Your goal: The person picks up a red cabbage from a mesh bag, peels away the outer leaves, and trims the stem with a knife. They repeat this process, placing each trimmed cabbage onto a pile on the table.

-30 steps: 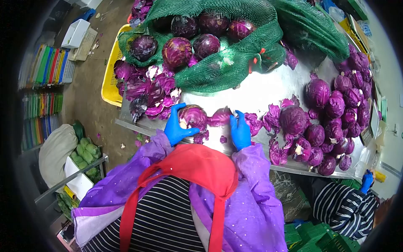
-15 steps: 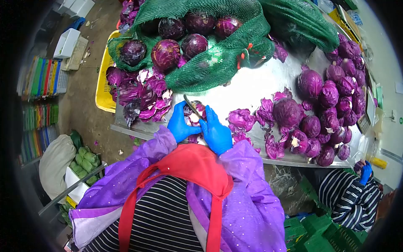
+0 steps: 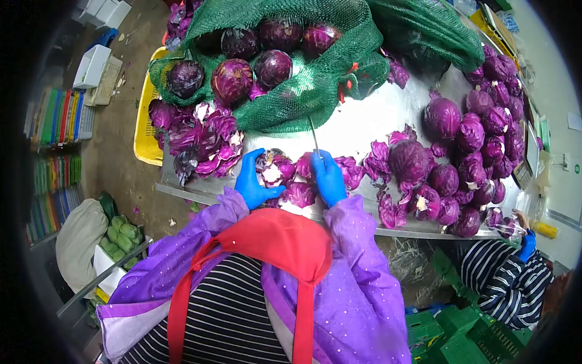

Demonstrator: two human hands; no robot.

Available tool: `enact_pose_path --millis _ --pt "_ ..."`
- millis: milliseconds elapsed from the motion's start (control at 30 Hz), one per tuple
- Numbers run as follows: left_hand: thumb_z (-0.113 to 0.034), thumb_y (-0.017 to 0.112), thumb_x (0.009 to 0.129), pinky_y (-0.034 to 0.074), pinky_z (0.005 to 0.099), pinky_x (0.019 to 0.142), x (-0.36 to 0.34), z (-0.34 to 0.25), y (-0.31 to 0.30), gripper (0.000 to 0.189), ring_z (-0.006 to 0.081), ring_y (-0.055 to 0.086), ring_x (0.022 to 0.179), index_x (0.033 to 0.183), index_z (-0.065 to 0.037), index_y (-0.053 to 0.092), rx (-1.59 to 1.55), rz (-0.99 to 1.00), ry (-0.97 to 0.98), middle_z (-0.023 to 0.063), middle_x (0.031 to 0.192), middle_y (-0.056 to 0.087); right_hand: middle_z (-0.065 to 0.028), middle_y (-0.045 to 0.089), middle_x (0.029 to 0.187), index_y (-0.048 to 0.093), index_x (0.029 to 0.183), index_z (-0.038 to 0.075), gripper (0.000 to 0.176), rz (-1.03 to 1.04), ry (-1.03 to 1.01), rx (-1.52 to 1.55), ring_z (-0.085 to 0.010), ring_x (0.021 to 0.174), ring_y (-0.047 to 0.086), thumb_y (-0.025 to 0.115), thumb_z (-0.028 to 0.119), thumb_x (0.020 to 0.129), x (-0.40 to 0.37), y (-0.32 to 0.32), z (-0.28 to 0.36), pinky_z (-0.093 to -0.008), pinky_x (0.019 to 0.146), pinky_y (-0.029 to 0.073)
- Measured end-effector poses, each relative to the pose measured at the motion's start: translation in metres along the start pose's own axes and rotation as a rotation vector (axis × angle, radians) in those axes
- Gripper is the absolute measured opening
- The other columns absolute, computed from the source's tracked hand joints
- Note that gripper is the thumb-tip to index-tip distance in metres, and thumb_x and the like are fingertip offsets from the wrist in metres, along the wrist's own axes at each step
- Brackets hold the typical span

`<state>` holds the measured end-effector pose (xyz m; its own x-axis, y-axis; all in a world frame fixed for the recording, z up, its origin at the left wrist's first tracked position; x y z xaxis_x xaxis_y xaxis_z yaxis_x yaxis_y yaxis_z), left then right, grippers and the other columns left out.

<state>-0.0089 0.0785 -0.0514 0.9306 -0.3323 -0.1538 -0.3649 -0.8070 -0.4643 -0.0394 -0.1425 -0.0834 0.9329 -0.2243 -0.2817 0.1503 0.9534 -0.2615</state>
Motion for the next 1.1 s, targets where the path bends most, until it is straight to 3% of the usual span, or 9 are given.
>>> enact_pose_path --millis 67,133,200,300,400,533,600,767,1100 --pt "-0.026 0.086 0.055 0.039 0.0376 0.098 -0.002 0.001 0.0 0.1 0.0279 0.046 0.113 0.133 0.003 0.029 -0.029 -0.001 -0.002 0.0176 0.124 0.04 -0.014 0.064 0.101 0.054 0.118 0.0 0.042 0.113 0.194 0.147 -0.0203 0.091 0.061 0.06 0.032 0.091 -0.018 0.009 0.035 -0.0332 0.081 0.048" --pt "-0.025 0.086 0.056 0.037 0.0379 0.1 -0.004 0.004 0.0 0.1 0.0278 0.044 0.115 0.133 0.003 0.029 -0.052 0.019 0.03 0.0172 0.124 0.04 -0.0084 0.064 0.093 0.056 0.117 0.001 0.043 0.107 0.166 0.079 -0.0134 0.085 0.058 0.068 0.028 0.085 -0.018 0.023 0.015 -0.0298 0.075 0.049" --pt "-0.025 0.086 0.056 0.036 0.0382 0.102 -0.005 0.009 -0.004 0.101 0.0277 0.043 0.117 0.133 0.003 0.028 -0.075 0.031 0.064 0.0169 0.125 0.039 -0.0098 0.065 0.089 0.058 0.112 0.0 0.04 0.066 0.257 0.296 -0.0162 0.08 0.06 0.068 0.026 0.084 -0.015 0.029 0.008 -0.0321 0.071 0.049" --pt "-0.017 0.085 0.059 0.036 0.038 0.104 -0.009 0.034 -0.013 0.1 0.0266 0.043 0.121 0.138 -0.002 0.025 -0.274 0.093 0.006 0.0169 0.131 0.039 -0.0129 0.066 0.086 0.061 0.108 -0.001 0.032 -0.001 0.234 0.154 -0.0242 0.075 0.063 0.065 0.019 0.083 -0.013 0.018 -0.003 -0.0357 0.069 0.05" --pt "-0.012 0.083 0.061 0.037 0.0375 0.104 -0.008 0.045 -0.023 0.1 0.026 0.044 0.122 0.141 -0.006 0.024 -0.343 0.16 -0.004 0.0158 0.134 0.039 -0.0187 0.066 0.094 0.058 0.114 0.001 0.033 -0.176 0.058 -0.284 -0.0349 0.089 0.064 0.06 0.009 0.083 -0.007 -0.012 -0.02 -0.0386 0.077 0.049" --pt "-0.014 0.083 0.059 0.034 0.038 0.106 0.014 0.013 -0.038 0.099 0.0265 0.042 0.124 0.14 -0.003 0.027 -0.105 0.317 0.128 0.0155 0.134 0.039 -0.0218 0.06 0.114 0.041 0.135 0.006 0.055 -0.09 -0.367 -0.263 -0.0337 0.106 0.059 0.061 0.018 0.085 -0.014 -0.006 0.04 -0.0373 0.09 0.046" --pt "-0.016 0.083 0.059 0.033 0.0381 0.106 0.024 0.0 -0.036 0.098 0.0266 0.041 0.124 0.14 -0.003 0.028 -0.003 0.394 0.228 0.0157 0.134 0.039 -0.022 0.06 0.115 0.043 0.134 0.005 0.055 0.211 0.004 -0.166 -0.0332 0.109 0.058 0.063 0.02 0.086 -0.017 0.002 0.063 -0.0376 0.093 0.045" --pt "-0.03 0.087 0.06 0.04 0.0394 0.1 0.007 0.01 -0.002 0.103 0.0295 0.044 0.119 0.137 -0.001 0.026 -0.177 0.051 -0.001 0.0197 0.127 0.041 -0.0217 0.061 0.114 0.052 0.126 0.003 0.048 0.228 0.009 -0.156 -0.0326 0.105 0.061 0.064 0.024 0.085 -0.014 0.014 0.049 -0.0379 0.089 0.047" --pt "-0.028 0.086 0.059 0.044 0.037 0.094 0.019 -0.003 0.006 0.091 0.0261 0.053 0.108 0.128 -0.002 0.033 -0.211 0.126 -0.075 0.0169 0.115 0.051 -0.0216 0.065 0.098 0.057 0.118 0.006 0.04 0.343 -0.139 -0.371 -0.0368 0.086 0.064 0.063 0.023 0.082 -0.005 0.002 0.058 -0.0422 0.074 0.051"
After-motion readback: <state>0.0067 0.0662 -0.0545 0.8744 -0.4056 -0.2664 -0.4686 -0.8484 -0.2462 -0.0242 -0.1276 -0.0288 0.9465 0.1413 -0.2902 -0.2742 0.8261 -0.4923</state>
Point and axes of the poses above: each hand's wrist, its own x-axis towards the middle knuckle, its own y-axis out of the palm, z = x × y, the point moved 1 cm from there along x, towards the middle knuckle
